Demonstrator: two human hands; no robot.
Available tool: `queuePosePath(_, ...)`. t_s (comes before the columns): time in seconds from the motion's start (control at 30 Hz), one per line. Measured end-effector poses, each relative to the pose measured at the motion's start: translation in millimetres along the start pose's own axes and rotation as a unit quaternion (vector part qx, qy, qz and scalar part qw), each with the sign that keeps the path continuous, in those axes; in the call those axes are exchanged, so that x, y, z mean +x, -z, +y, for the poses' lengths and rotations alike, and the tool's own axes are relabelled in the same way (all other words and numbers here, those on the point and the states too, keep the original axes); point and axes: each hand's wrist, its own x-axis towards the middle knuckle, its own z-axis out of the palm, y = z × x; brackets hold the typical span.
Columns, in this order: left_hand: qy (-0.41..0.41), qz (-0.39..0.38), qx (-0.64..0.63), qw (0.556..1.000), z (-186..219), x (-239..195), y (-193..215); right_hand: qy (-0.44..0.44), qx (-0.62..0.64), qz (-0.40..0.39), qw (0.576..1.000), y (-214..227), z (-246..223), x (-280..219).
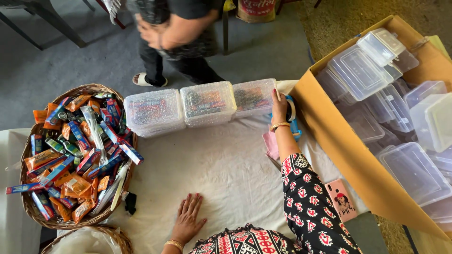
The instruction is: Packing small items into plastic containers and bubble wrap at a workstation.
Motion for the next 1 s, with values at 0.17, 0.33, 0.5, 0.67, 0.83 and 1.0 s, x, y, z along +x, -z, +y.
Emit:
queuePosePath(0.17,0.011,-0.026,0.018,0.999,1.4,0.7,0.5,-0.002,-0.133,0.035,0.991,0.5,15.9,7.9)
queuePosePath(0.33,0.018,-0.056,0.033,0.998,2.6,0.7,2.7,0.041,-0.146,0.059,0.987,2.9,33.7,16.0)
queuePosePath(0.5,0.027,-0.076,0.034,0.996,5.7,1.6,10.1,0.096,-0.167,0.109,0.975,3.5,13.6,1.1)
queuePosePath(0.67,0.034,-0.078,0.025,0.996,5.4,0.6,10.6,0.219,-0.180,0.103,0.953,1.4,-33.7,-103.9)
queuePosePath(0.83,0.033,-0.065,0.017,0.997,4.0,-1.0,9.7,0.321,-0.338,-0.035,0.884,32.2,10.3,-214.7)
queuePosePath(1.0,0.015,-0.042,-0.010,0.999,-2.0,-3.1,-2.7,0.360,-0.490,-0.252,0.753,83.1,11.5,-310.4)
